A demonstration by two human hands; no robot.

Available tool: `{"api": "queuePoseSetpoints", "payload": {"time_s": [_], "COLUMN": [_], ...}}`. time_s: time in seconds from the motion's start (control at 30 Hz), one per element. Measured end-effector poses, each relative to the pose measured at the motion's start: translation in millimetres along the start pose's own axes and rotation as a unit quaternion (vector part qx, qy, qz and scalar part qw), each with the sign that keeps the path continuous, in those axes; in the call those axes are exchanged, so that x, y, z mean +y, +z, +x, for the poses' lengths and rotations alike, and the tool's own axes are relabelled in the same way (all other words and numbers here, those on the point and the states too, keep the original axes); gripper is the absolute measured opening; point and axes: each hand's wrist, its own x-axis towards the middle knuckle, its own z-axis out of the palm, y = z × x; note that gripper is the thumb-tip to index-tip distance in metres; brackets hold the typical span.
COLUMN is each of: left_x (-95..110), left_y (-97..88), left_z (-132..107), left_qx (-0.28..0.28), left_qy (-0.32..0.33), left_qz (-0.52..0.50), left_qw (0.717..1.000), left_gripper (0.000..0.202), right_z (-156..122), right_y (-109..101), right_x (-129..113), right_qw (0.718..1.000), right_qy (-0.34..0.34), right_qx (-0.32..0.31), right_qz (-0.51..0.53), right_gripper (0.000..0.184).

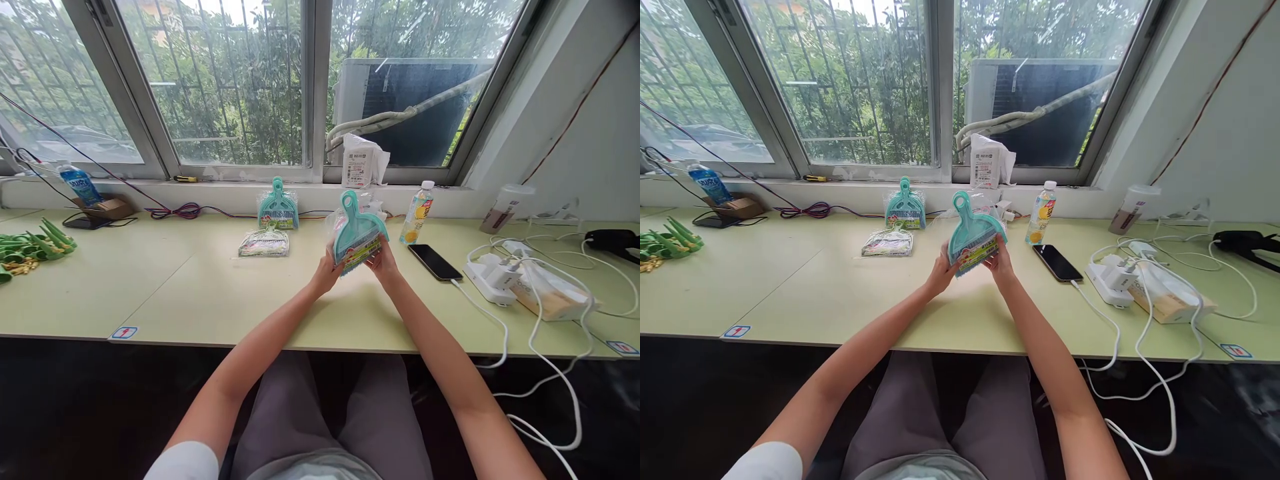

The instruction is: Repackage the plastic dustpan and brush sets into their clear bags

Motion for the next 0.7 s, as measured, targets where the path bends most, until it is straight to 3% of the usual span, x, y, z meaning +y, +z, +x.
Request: {"api": "queuePoseSetpoints", "payload": {"time_s": [0.1, 0.33, 0.53, 0.7], "left_x": [-1.4, 3.8, 3.0, -1.6], "left_y": [-1.0, -12.5, -11.8, -4.3], "left_z": [1.0, 11.6, 12.1, 10.6], "left_qx": [0.009, 0.065, 0.022, -0.100], "left_qy": [-0.007, -0.041, -0.069, -0.170], "left_qz": [-0.004, 0.007, -0.040, -0.147], "left_qw": [1.000, 0.997, 0.997, 0.969], "left_gripper": [0.070, 0.052, 0.060, 0.076], "right_z": [-3.9, -16.4, -17.1, -20.0], "right_y": [3.0, 10.4, 12.6, 13.1], "right_x": [-4.5, -7.3, -0.9, -5.3], "right_qw": [1.000, 0.985, 0.990, 0.990], "right_qy": [-0.006, -0.055, -0.079, -0.107], "right_qx": [-0.027, -0.162, -0.109, -0.075], "right_qz": [0.005, 0.032, 0.048, 0.058], "right_gripper": [0.043, 0.038, 0.036, 0.038]}}
